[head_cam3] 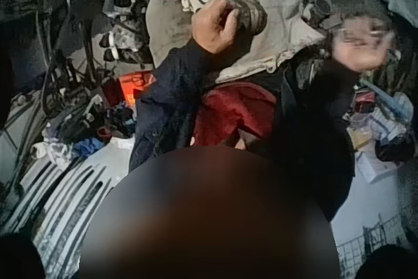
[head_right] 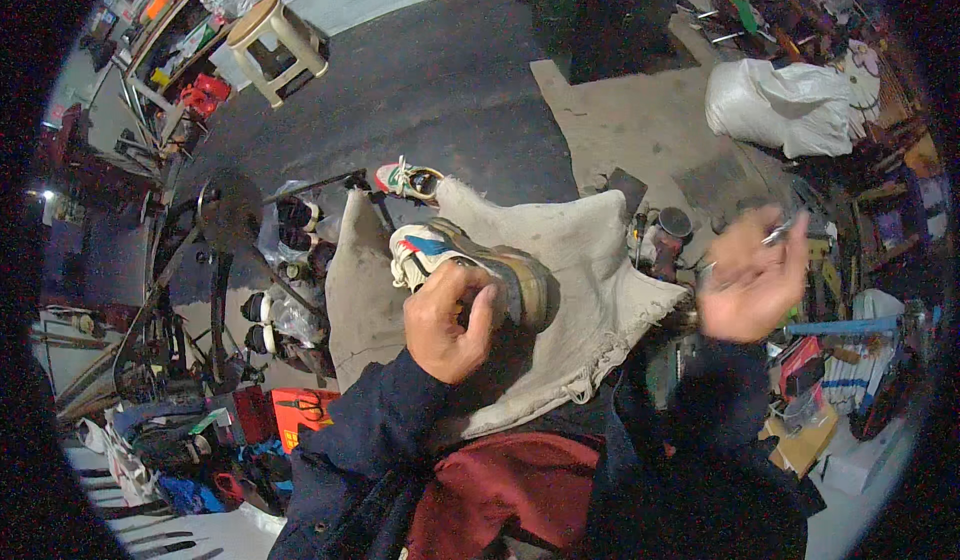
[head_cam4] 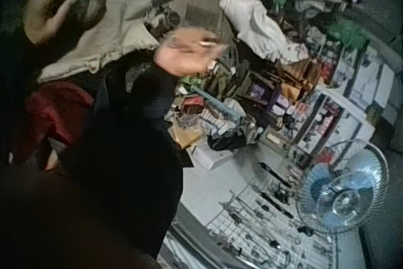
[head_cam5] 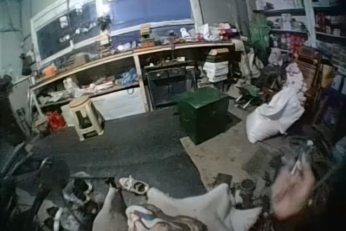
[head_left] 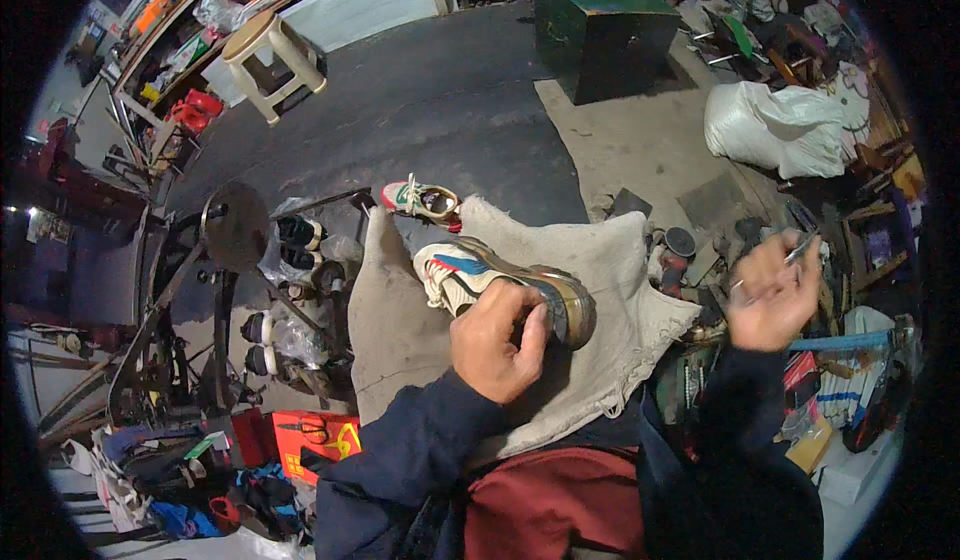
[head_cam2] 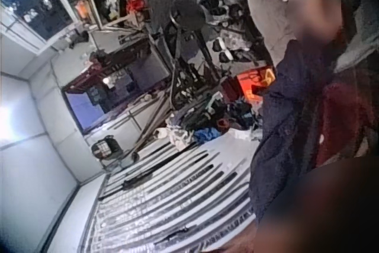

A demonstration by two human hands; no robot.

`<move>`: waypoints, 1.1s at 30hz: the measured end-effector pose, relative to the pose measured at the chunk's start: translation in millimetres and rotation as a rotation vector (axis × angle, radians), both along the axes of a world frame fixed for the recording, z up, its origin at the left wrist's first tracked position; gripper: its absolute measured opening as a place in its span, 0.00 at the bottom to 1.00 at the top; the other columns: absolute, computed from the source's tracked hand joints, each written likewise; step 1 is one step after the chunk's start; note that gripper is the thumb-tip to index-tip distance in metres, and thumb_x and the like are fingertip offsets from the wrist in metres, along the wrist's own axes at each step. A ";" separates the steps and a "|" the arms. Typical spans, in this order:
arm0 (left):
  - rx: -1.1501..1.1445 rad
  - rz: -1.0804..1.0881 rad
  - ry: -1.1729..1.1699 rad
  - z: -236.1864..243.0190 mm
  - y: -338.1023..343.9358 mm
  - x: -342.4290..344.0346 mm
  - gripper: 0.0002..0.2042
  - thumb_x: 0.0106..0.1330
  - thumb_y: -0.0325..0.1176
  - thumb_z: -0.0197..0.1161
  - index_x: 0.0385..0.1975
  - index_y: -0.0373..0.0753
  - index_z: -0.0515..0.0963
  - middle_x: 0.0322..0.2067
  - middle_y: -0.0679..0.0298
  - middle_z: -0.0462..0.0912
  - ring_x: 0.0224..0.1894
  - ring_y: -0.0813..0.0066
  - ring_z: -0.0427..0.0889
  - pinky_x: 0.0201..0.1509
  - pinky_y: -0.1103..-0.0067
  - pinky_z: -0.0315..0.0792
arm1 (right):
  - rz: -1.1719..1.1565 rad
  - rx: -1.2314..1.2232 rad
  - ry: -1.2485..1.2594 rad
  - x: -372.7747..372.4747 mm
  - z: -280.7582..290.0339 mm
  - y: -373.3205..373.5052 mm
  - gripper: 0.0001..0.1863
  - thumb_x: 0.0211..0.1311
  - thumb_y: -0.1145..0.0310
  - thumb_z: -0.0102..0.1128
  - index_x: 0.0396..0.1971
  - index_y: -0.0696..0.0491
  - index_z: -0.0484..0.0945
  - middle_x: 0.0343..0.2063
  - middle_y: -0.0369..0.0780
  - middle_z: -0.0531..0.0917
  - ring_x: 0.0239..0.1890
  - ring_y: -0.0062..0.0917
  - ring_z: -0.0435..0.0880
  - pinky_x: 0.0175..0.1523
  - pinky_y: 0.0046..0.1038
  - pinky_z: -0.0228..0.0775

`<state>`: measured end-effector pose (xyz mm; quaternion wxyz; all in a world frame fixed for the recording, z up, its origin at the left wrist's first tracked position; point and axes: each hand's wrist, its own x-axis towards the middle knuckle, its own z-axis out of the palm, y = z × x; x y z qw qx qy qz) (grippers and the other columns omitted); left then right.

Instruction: The person sews the heel area of a sneaker using a needle and thread. They repeatedly insert the needle through the shoe's upper and pull the thread tight, rotating the shoe to access different sections of the heel.

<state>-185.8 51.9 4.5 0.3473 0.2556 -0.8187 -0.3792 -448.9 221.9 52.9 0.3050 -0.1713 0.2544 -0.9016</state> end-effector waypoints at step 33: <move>0.741 -0.106 0.408 1.5 -13.8 17.6 0.12 0.80 0.38 0.54 0.44 0.36 0.80 0.26 0.70 0.77 0.26 0.87 0.69 0.30 0.87 0.61 | 0.141 1.033 1.376 108.5 -24.0 -50.7 0.18 0.60 0.59 0.73 0.34 0.59 0.79 0.28 0.44 0.85 0.31 0.39 0.87 0.38 0.38 0.77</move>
